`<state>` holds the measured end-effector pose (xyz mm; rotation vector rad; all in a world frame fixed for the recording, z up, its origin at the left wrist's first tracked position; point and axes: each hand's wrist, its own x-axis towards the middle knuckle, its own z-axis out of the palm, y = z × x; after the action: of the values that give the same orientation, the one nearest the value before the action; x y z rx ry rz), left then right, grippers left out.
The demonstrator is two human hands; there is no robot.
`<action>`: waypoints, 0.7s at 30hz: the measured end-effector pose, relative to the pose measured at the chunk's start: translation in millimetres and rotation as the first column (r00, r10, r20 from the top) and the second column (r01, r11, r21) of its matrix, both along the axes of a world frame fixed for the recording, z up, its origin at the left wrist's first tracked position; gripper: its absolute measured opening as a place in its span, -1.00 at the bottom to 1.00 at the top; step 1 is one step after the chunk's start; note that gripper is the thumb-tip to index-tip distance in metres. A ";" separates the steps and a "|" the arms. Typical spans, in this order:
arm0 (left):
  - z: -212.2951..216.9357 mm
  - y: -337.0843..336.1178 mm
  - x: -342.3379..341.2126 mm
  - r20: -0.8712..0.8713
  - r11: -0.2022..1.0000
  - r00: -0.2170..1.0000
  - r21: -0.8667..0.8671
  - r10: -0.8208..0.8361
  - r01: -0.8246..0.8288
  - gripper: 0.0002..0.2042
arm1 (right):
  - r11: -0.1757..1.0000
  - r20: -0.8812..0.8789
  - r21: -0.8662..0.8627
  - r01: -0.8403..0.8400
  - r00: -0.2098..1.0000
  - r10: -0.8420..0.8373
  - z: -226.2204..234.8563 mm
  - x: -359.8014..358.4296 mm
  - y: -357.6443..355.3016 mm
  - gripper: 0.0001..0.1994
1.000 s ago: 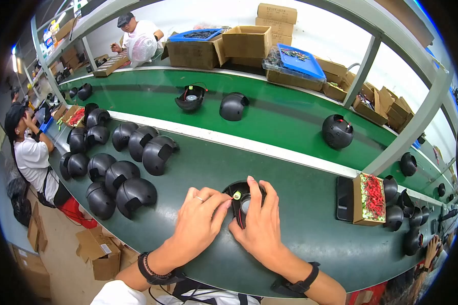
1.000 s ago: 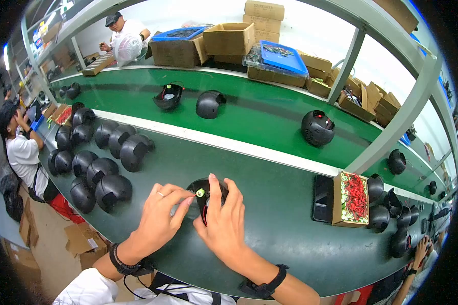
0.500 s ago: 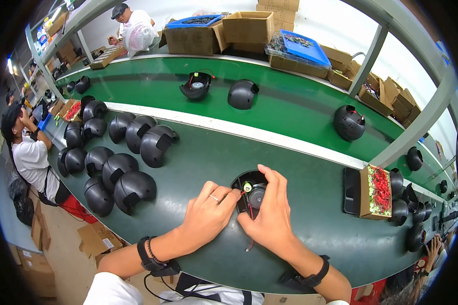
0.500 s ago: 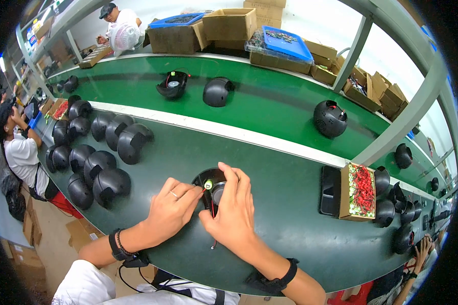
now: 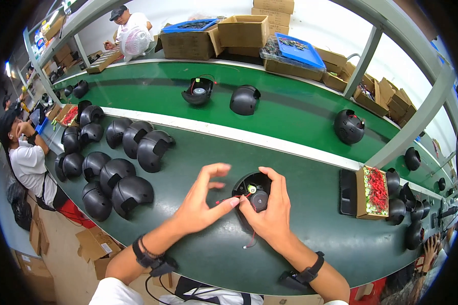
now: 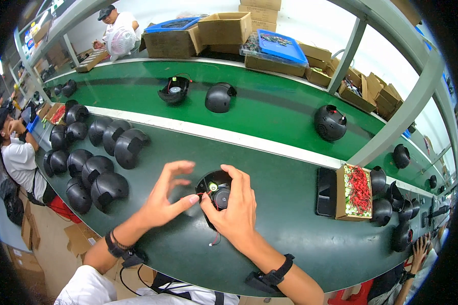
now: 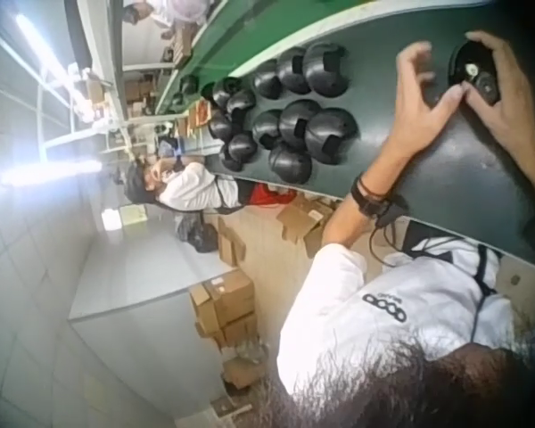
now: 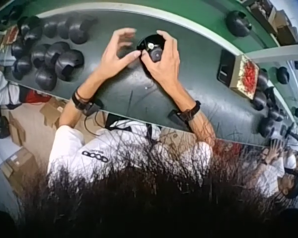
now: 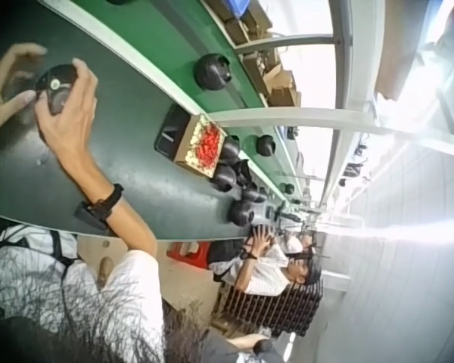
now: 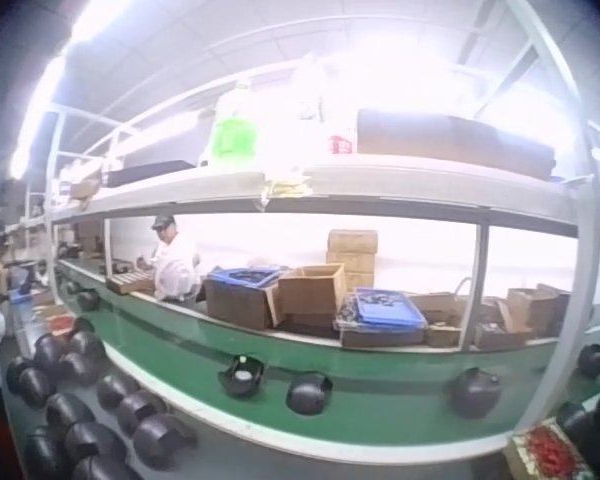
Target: Assembling electronic components into black plastic spherical housings on a manufacturing production line.
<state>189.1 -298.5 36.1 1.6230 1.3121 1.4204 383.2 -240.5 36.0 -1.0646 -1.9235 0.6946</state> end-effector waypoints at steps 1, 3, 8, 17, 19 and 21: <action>10.7 8.3 -4.8 0.117 0.968 0.973 -0.127 -0.201 0.215 -0.23 | 1.000 -0.016 -0.016 -0.013 1.000 0.012 1.0 0.4 -0.1 -0.27; -7.8 32.5 -6.1 0.249 0.902 0.895 -0.135 -0.369 0.409 -0.23 | 0.996 0.015 0.068 -0.066 0.998 0.065 -3.0 5.1 1.5 -0.22; -17.4 46.2 -4.4 0.421 0.828 0.787 -0.131 -0.451 0.545 -0.26 | 0.967 0.148 0.235 -0.094 0.987 0.060 2.7 10.4 1.7 -0.06; -3.4 32.2 -9.2 -0.021 0.980 1.000 0.197 -0.017 0.021 -0.21 | 0.989 -0.146 0.126 -0.083 0.984 0.101 -1.2 7.9 5.1 -0.57; -3.6 31.9 -13.6 -0.135 0.955 0.989 0.295 0.057 -0.015 -0.21 | 0.986 -0.161 0.159 -0.055 0.984 0.081 6.5 6.8 3.2 -0.83; -2.5 31.1 -14.7 -0.237 0.919 0.961 0.393 0.142 -0.038 -0.21 | 0.986 -0.151 0.157 -0.063 0.985 0.087 7.8 8.5 2.4 -0.84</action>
<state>174.4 -267.5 33.5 2.0932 1.3241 1.6435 391.7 -238.0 43.8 -0.8223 -1.8556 0.6423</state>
